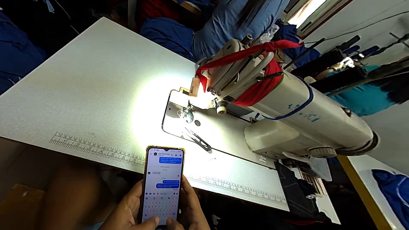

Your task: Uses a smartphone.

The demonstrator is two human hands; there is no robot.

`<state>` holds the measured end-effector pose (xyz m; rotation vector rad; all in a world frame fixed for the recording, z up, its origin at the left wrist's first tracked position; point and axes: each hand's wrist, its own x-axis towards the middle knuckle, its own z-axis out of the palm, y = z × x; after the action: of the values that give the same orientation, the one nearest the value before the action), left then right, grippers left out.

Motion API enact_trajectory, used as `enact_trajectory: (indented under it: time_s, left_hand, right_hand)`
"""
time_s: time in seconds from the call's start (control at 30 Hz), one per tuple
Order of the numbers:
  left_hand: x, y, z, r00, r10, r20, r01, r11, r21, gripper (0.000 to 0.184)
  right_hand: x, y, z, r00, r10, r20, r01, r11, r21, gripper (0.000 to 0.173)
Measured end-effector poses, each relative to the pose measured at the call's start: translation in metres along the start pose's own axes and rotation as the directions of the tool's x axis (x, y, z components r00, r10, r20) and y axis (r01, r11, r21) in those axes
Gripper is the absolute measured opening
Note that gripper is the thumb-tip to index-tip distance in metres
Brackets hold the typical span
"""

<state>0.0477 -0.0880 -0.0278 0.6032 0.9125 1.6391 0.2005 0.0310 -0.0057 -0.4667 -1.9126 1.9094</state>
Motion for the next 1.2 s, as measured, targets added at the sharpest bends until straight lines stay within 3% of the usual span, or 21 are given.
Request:
enact_trajectory:
  time_s: [0.2,0.37,0.47,0.63,0.8,0.9,1.03,1.2]
  left_hand:
    - [0.000,0.000,0.004,0.997,-0.002,-0.073,0.007,0.998,0.065,0.067]
    - [-0.001,-0.001,-0.006,0.994,0.048,0.096,-0.046,0.999,-0.028,0.062]
    - [0.000,0.001,-0.005,0.994,0.041,0.099,-0.039,0.999,-0.015,0.056]
    - [0.001,-0.001,-0.005,0.987,0.055,0.148,-0.050,0.998,-0.035,0.061]
    - [0.000,0.000,-0.005,0.987,0.047,0.157,-0.043,0.999,-0.026,0.064]
    - [0.001,0.000,-0.007,0.987,0.049,0.155,-0.046,0.999,-0.026,0.064]
    - [0.000,0.001,-0.008,0.992,0.041,0.118,-0.038,0.999,-0.031,0.066]
    - [0.000,0.001,-0.006,0.997,0.012,0.077,-0.009,0.999,-0.045,0.067]
  right_hand:
    - [0.000,0.002,0.003,1.000,-0.011,-0.001,0.011,1.000,0.006,0.090]
    - [-0.001,0.001,0.004,1.000,-0.004,-0.029,0.005,1.000,0.023,0.090]
    - [-0.001,0.001,0.006,0.998,-0.032,-0.061,0.035,0.998,0.043,0.088]
    - [0.002,0.000,0.019,0.976,-0.006,-0.218,0.004,1.000,-0.008,0.079]
    - [0.003,0.003,0.023,0.967,-0.038,-0.253,0.029,0.999,-0.037,0.089]
    - [0.003,0.003,0.021,0.978,-0.038,-0.205,0.035,0.999,-0.016,0.089]
    - [0.002,0.004,0.006,1.000,-0.021,-0.024,0.022,0.999,0.034,0.095]
    - [0.002,0.002,0.001,1.000,0.018,0.010,-0.018,0.998,0.054,0.095]
